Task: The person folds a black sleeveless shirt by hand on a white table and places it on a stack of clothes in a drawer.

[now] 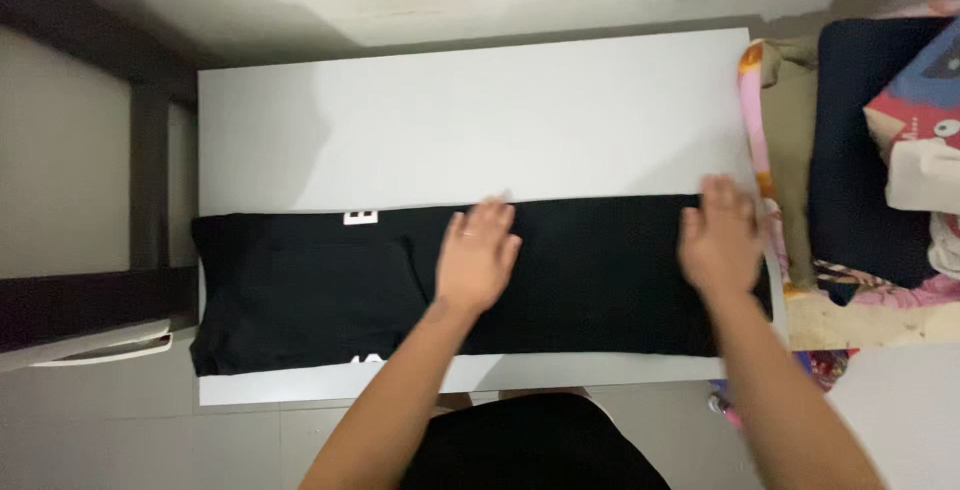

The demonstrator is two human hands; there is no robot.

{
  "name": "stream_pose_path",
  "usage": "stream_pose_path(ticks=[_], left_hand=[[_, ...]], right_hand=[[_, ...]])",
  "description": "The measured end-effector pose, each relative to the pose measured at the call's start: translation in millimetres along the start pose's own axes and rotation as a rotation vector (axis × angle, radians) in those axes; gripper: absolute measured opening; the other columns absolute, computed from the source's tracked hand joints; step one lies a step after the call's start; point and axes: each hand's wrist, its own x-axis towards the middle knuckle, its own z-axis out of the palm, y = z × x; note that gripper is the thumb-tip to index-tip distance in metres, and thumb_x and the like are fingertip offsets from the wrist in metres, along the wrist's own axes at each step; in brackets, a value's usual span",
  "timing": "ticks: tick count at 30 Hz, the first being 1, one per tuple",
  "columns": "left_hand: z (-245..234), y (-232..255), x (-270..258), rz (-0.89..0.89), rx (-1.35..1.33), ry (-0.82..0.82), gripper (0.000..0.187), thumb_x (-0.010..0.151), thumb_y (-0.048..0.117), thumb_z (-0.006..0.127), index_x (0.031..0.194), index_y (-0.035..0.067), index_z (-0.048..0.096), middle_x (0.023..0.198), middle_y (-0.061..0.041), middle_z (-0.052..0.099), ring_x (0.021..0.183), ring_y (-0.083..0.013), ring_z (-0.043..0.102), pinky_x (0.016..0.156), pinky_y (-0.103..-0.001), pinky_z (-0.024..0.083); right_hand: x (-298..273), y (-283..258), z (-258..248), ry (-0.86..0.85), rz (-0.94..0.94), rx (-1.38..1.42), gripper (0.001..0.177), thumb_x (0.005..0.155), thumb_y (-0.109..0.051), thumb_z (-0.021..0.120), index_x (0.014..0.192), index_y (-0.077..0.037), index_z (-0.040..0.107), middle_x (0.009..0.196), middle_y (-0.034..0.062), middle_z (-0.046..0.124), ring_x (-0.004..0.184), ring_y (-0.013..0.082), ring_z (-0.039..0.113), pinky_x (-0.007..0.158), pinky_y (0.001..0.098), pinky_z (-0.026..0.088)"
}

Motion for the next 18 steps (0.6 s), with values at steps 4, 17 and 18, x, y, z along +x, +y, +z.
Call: stream_pose_path(ticks=[4,17,18], left_hand=[[-44.2,-128.9,-23.5,-0.453,0.035,0.299,0.039,0.103,0.028,0.054,0.137,0.012,0.063,0.129,-0.013,0.067,0.111,-0.0315,0.066,0.098,-0.050,0.050],[-103.1,-311.6,-4.0,-0.457,0.279,0.437,0.014,0.104,0.025,0.066,0.102,0.014,0.075,0.123,-0.007,0.071,0.136,-0.0327,0.044,0.116,-0.064,0.018],[-110.9,-311.4,12.1,-0.457,0.285,0.438,0.014,0.105,0.024,0.065,0.105,0.014,0.074,0.126,-0.008,0.070,0.137,-0.0325,0.043,0.117,-0.064,0.019]], right_hand=[[-4.8,43.7,15.6,0.068,0.034,0.106,0.047,0.105,-0.033,0.062,0.146,-0.009,0.059,0.150,0.0220,0.054,0.138,0.0451,0.047,0.113,0.0579,0.038],[-8.4,87.9,55.0,0.173,0.166,-0.021,0.017,0.109,-0.016,0.067,0.114,0.000,0.063,0.109,0.0181,0.063,0.107,0.0380,0.059,0.097,0.0480,0.047],[-5.0,87.6,55.1,0.176,0.173,-0.002,0.018,0.109,-0.015,0.066,0.116,0.000,0.062,0.111,0.0190,0.062,0.109,0.0379,0.058,0.100,0.0475,0.046]])
